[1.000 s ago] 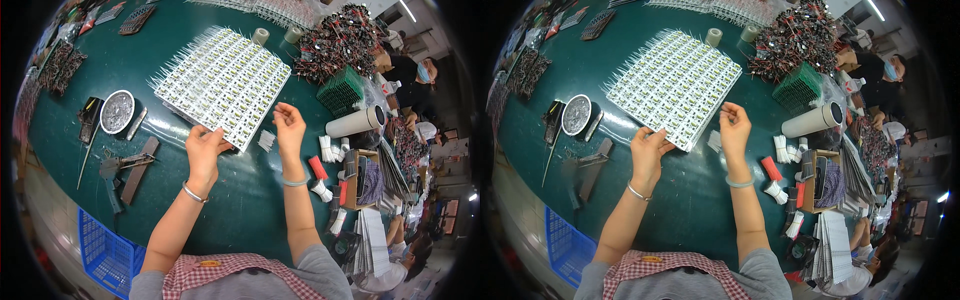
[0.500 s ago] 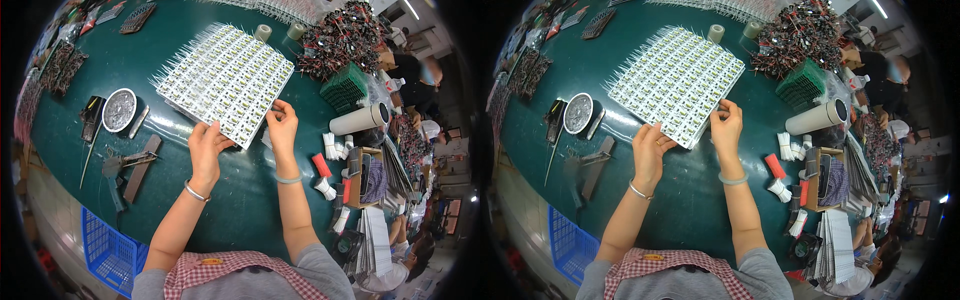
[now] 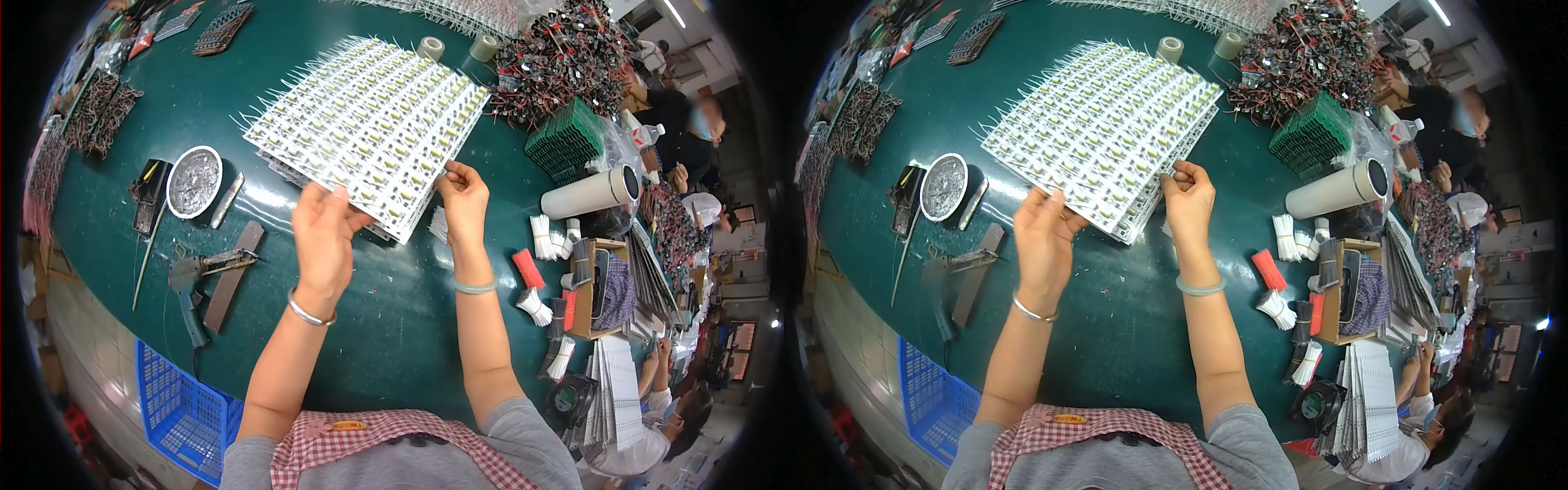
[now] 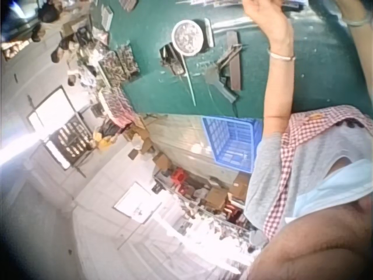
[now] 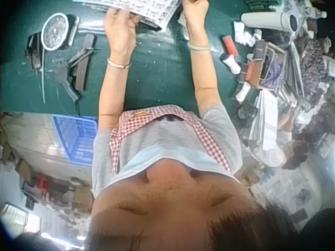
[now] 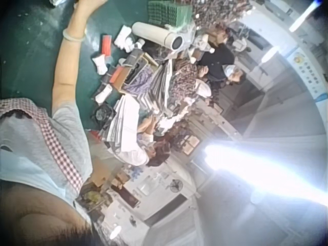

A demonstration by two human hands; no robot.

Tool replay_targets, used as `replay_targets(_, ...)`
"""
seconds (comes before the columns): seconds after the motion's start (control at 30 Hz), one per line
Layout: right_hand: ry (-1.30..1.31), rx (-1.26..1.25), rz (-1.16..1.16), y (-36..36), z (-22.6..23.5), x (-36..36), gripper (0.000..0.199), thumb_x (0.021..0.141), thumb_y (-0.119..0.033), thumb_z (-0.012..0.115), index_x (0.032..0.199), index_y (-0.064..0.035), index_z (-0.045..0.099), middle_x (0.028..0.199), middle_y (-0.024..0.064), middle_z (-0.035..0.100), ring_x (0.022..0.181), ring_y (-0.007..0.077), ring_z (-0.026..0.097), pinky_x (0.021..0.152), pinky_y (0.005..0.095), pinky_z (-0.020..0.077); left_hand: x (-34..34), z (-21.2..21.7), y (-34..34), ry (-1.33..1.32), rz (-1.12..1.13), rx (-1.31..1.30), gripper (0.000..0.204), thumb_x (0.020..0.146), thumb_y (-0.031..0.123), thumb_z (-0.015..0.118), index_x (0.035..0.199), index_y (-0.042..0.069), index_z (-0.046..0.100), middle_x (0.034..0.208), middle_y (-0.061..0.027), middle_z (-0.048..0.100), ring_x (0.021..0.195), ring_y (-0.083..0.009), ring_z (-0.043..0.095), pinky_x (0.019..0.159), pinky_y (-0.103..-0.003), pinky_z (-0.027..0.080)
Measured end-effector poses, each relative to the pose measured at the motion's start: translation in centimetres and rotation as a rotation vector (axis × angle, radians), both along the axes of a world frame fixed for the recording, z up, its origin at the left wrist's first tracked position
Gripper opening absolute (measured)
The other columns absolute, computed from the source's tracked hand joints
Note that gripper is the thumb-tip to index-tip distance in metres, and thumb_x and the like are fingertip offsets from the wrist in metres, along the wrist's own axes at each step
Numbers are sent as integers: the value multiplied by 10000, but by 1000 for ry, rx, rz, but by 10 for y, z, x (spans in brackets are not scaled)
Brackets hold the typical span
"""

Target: The recorder is assembling, inspecting, and sorting LED panels at a factory assembly line workbench.

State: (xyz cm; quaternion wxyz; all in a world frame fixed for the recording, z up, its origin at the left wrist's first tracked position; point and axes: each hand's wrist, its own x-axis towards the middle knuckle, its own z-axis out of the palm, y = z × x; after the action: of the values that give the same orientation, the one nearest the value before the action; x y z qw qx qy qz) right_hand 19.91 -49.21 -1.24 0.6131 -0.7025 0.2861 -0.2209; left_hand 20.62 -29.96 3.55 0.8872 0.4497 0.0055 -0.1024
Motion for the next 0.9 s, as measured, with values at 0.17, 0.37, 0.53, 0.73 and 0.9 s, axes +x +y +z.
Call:
replay_targets(0.17, 0, 85, -19, 2, 4, 3, 392, 801, -96, 762, 1096, 113, 609, 869, 59, 601, 725, 94, 553, 662, 243, 469, 18, 27, 32, -118, 52, -32, 236, 996, 91, 473, 1181, -42, 532, 1125, -137, 658, 969, -184, 668, 809, -335, 558)
replay_targets(0.37, -6, 124, -22, 6, 4, 7, 422, 797, -83, 790, 1118, 80, 570, 892, 23, 564, 728, 73, 534, 584, 198, 415, 11, 37, 45, -221, 253, 100, 292, 1005, 82, 449, 1251, -66, 499, 1145, -148, 636, 953, -182, 661, 794, -331, 568)
replay_targets(0.53, -21, 198, -50, 10, 6, 7, 396, 807, -78, 780, 1098, 69, 556, 911, 49, 570, 721, 77, 539, 584, 213, 427, 10, 32, 59, -278, 370, 164, 286, 1001, 69, 445, 1247, -68, 491, 1156, -163, 630, 971, -200, 662, 798, -348, 577)
replay_targets(0.73, -66, 229, -62, 12, 9, 10, 381, 842, -44, 729, 1121, 91, 507, 973, 120, 588, 793, 118, 591, 696, 246, 492, 5, 33, 65, -294, 445, 178, 309, 995, 48, 432, 1274, -83, 452, 1192, -185, 605, 1007, -216, 653, 814, -362, 579)
replay_targets(0.9, -191, 285, -36, 16, 15, 11, 370, 874, -3, 680, 1156, 95, 462, 1014, 160, 618, 845, 133, 616, 731, 254, 506, 4, 30, 67, -306, 456, 183, 325, 993, 47, 434, 1287, -90, 438, 1192, -186, 603, 1000, -216, 653, 814, -357, 577)
